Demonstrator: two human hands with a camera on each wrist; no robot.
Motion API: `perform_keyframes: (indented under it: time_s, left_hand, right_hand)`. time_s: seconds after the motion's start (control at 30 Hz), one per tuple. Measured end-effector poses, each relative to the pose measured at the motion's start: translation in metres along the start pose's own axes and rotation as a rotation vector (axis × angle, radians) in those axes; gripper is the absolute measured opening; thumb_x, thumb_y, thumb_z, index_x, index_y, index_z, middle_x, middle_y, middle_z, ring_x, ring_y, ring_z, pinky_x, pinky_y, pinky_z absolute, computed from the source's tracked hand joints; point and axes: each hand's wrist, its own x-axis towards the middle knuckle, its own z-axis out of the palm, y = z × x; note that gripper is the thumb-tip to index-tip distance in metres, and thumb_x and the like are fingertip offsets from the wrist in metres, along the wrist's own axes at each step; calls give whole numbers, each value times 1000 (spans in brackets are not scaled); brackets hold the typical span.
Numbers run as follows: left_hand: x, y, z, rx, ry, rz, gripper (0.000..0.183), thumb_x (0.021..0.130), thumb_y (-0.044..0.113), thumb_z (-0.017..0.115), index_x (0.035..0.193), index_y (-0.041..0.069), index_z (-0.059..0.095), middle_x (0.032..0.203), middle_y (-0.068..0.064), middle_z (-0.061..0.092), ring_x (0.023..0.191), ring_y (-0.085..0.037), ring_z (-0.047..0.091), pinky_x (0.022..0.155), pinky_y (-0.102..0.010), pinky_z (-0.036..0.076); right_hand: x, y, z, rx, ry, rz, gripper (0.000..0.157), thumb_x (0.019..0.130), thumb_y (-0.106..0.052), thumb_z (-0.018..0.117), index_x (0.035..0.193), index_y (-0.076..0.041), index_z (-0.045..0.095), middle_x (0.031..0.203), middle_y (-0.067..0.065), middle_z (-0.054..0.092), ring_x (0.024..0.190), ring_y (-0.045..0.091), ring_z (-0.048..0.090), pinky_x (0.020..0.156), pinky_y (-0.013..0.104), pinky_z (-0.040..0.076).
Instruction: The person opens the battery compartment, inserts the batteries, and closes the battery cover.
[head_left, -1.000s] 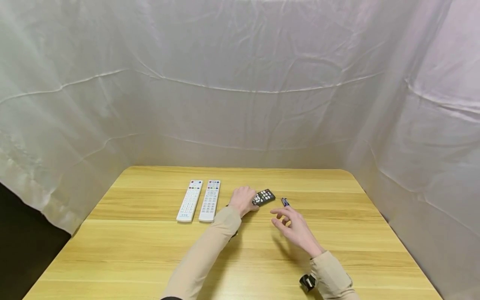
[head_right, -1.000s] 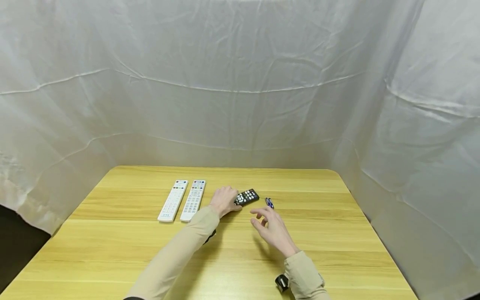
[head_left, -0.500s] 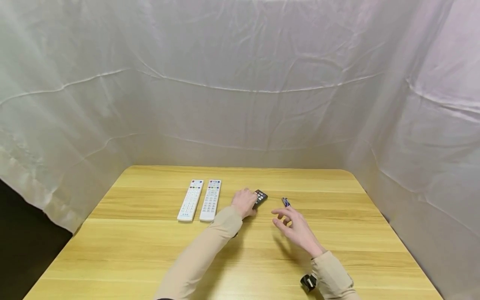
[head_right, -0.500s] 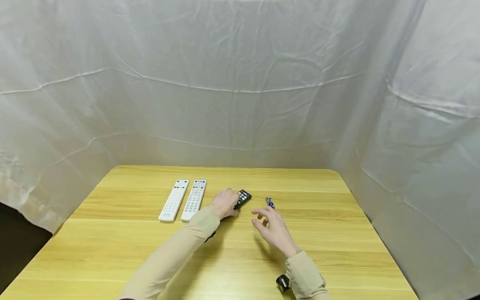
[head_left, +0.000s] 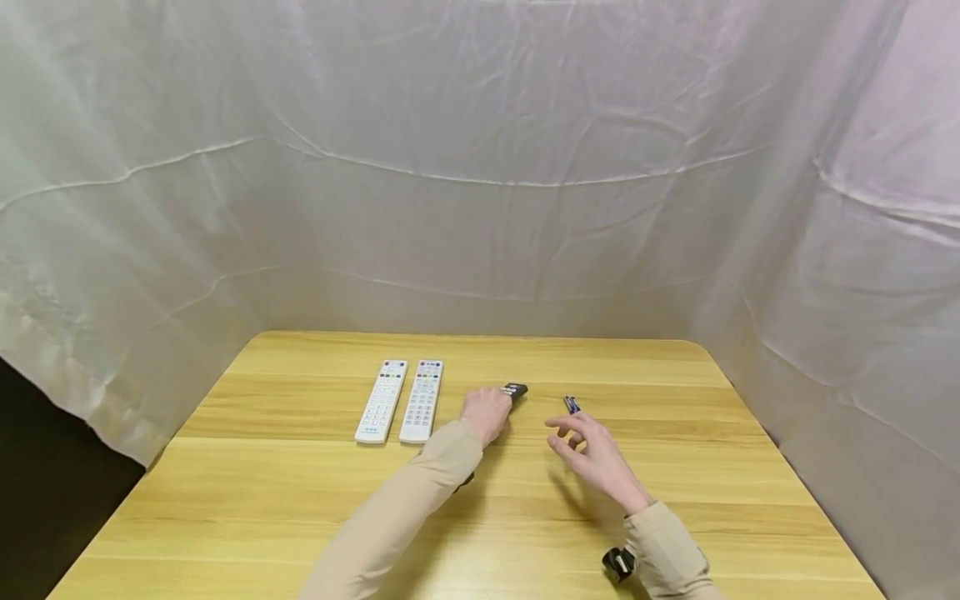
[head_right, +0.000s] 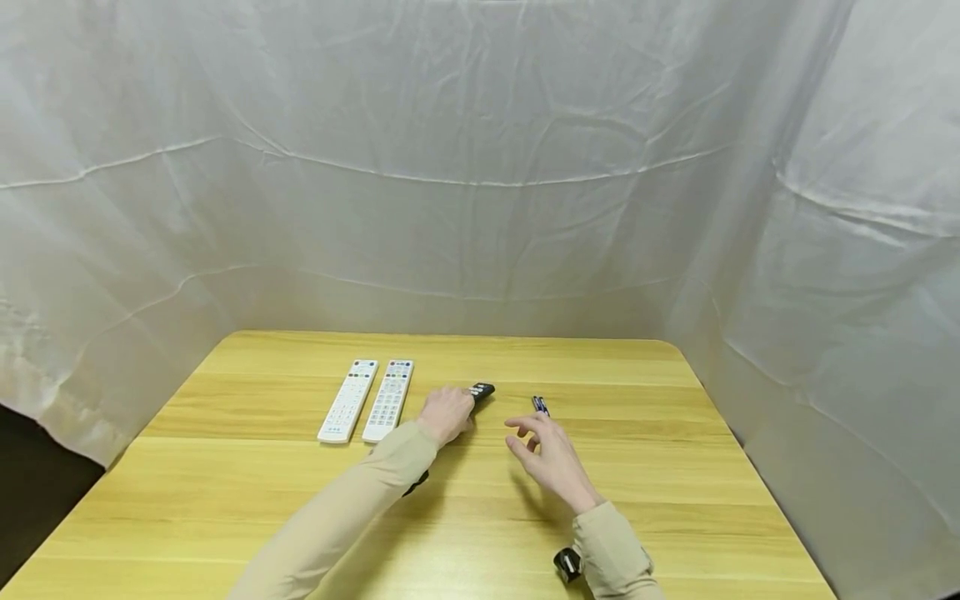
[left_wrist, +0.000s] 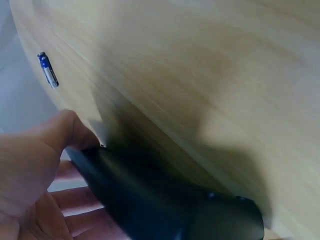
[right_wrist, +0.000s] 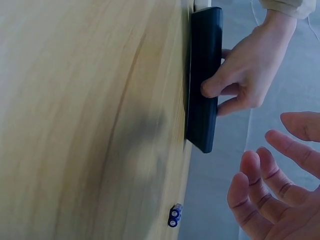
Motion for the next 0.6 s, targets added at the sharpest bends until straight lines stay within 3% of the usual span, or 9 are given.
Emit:
perform_keyframes:
  time_s: [0.23,0.47,0.6]
  left_hand:
    - [-4,-8,-6,-112,-60,-28,14,89,13,73,100,6,74,93,-8,75,73,-20,69,56,-30,61]
    - [-9,-20,-12,-360,-112,-87,19,94,13,70,110,2,70,104,-14,74,89,-27,71,74,-37,63]
    - [-11,-26,-14,-477,-114,-130,21,95,14,68,111,0,68,106,-17,73,85,-27,69,73,-39,62]
  right_hand:
    - [0,1,-1,-12,-12,23,25,94,-11,69,118,-3,71,98,9,65,74,7,57,58,16,46]
    - [0,4,-2,1,-15,24,24,94,-12,69,116,-4,71,96,7,64,72,4,55,56,17,46]
    - [1,4,-2,13,-30,39,24,95,-14,68,117,-6,71,98,7,64,73,5,55,56,17,46]
